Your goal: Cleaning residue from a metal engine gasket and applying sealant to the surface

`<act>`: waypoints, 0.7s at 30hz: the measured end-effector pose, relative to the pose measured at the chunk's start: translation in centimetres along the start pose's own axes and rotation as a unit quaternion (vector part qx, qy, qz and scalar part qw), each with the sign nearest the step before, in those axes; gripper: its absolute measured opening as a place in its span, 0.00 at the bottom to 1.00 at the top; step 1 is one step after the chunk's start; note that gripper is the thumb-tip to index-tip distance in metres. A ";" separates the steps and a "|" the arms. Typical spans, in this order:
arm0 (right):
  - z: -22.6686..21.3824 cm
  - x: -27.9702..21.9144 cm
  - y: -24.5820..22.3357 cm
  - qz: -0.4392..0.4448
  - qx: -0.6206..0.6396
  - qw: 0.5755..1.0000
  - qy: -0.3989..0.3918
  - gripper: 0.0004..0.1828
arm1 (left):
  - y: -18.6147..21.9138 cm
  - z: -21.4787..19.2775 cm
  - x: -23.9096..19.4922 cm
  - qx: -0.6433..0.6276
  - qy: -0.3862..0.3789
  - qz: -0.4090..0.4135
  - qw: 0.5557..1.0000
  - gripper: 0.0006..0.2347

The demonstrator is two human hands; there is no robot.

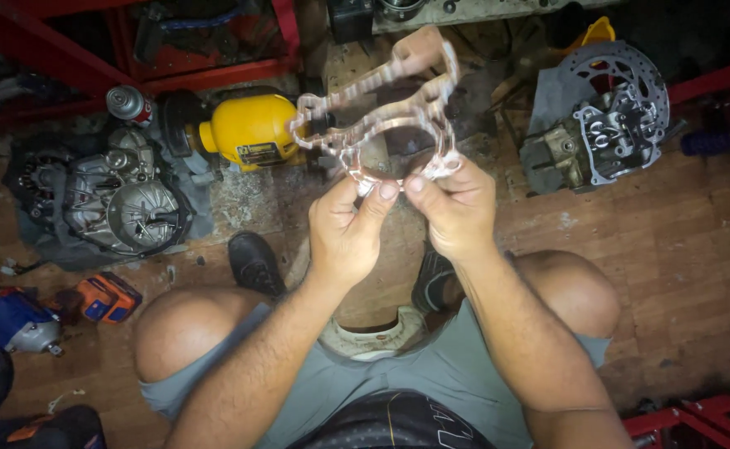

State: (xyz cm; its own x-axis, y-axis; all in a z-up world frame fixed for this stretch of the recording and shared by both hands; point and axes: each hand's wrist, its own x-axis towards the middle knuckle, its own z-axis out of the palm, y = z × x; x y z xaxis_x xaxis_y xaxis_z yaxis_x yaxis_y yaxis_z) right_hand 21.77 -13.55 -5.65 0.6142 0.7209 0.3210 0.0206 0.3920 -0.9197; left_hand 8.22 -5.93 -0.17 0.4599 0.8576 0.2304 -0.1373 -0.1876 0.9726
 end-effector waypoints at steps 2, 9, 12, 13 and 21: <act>-0.3 0.5 0.6 -0.006 -0.007 1.000 0.029 0.09 | 0.4 0.3 0.2 -0.006 0.001 0.011 1.000 0.08; 2.6 1.4 -2.0 0.021 0.003 0.999 0.044 0.06 | -0.3 -0.3 0.5 0.017 0.015 -0.009 1.000 0.08; 0.7 1.3 -1.4 0.014 -0.031 0.999 0.023 0.08 | -1.9 -0.2 0.1 0.005 0.017 -0.010 1.000 0.08; 0.7 1.3 -1.3 0.013 -0.033 0.999 0.022 0.08 | -1.7 -0.3 0.4 0.004 0.018 -0.010 1.000 0.08; -2.0 0.3 1.5 0.039 -0.030 0.998 0.038 0.17 | -2.3 -0.6 0.7 0.012 -0.006 0.027 1.000 0.07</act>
State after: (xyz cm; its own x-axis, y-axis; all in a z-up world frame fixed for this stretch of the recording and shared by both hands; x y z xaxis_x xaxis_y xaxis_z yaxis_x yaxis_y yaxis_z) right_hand 23.62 -13.87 -7.41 0.6743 0.7009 0.2326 0.0163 0.3007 -0.9536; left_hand 8.30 -4.61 -2.31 0.4626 0.8404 0.2823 -0.1417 -0.2442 0.9593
